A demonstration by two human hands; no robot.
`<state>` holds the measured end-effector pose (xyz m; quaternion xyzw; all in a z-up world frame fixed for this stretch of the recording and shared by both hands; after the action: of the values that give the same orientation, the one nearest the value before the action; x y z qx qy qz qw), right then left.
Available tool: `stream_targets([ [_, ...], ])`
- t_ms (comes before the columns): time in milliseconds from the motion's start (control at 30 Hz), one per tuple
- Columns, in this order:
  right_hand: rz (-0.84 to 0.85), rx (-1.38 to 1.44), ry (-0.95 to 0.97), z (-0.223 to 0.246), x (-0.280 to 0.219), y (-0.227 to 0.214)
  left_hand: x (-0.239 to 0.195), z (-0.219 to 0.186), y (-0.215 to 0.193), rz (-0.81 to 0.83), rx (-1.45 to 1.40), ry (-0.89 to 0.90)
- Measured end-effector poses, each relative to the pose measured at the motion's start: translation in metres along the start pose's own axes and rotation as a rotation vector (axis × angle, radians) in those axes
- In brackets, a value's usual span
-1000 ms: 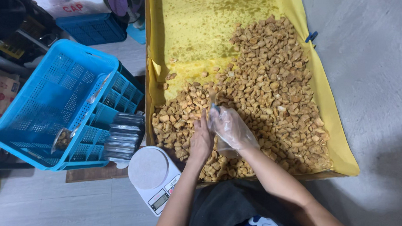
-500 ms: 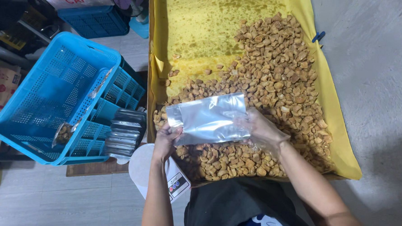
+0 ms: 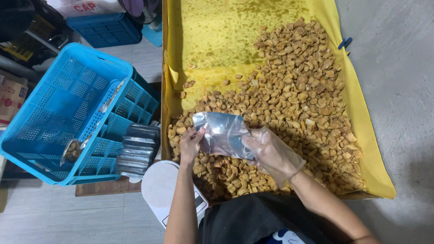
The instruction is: The person fills clear plastic bags with pieces of fried food from a large yellow tray, weighs the bags on a digital scale, and places the filled bags into a blue crate.
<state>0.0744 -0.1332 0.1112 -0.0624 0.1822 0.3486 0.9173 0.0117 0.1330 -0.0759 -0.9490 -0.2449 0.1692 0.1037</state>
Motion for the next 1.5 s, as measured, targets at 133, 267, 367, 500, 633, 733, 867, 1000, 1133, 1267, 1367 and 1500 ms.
stream_targets([
  [133,-0.008,-0.116,-0.253,-0.032,0.018,0.0,0.003,-0.019,0.003,-0.046,0.301,0.148],
  [267,-0.03,-0.535,-0.335,-0.035,0.015,-0.014,0.001,-0.035,-0.001,-0.075,0.436,0.002],
  [367,-0.068,-0.535,-0.226,-0.028,0.013,-0.013,-0.004,-0.038,0.002,-0.108,0.197,-0.039],
  [500,0.15,-0.116,-0.469,0.01,0.007,-0.017,0.004,-0.022,0.009,0.021,-0.552,-0.053],
  [633,-0.044,0.017,-0.14,0.019,-0.004,-0.031,-0.002,-0.021,0.01,0.133,-0.545,-0.134],
  [733,-0.1,0.201,-0.108,0.013,-0.01,-0.042,-0.003,-0.026,0.009,0.193,-0.502,-0.141],
  [867,0.164,0.686,-0.332,0.007,-0.008,-0.056,0.006,-0.014,0.005,0.269,-0.509,-0.18],
  [1000,0.207,0.633,-0.401,0.013,-0.009,-0.057,0.019,0.001,0.007,0.31,-0.543,-0.135],
  [1133,0.181,0.519,-0.308,0.035,-0.012,-0.046,0.01,-0.014,0.02,0.323,-0.491,-0.207],
  [1267,0.107,-0.013,-0.107,0.027,0.0,-0.022,-0.016,-0.054,0.017,0.074,0.246,-0.19],
  [1367,0.125,-0.061,-0.371,0.012,0.024,0.002,-0.043,-0.099,0.003,0.007,-0.144,-0.027],
  [1500,0.095,-0.781,-0.18,-0.024,0.059,0.02,-0.084,-0.163,0.004,0.197,0.458,0.369],
])
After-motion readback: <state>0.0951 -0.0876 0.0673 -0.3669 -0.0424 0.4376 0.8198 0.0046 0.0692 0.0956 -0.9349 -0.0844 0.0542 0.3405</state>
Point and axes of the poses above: each hand's wrist, its own x-axis towards the middle knuckle, its own y-axis out of the palm, z = x × y, the point moved 4 cm from there along x, towards the middle knuckle, and after that the axes turned 15 degrees about x, right-handed, at the moved point
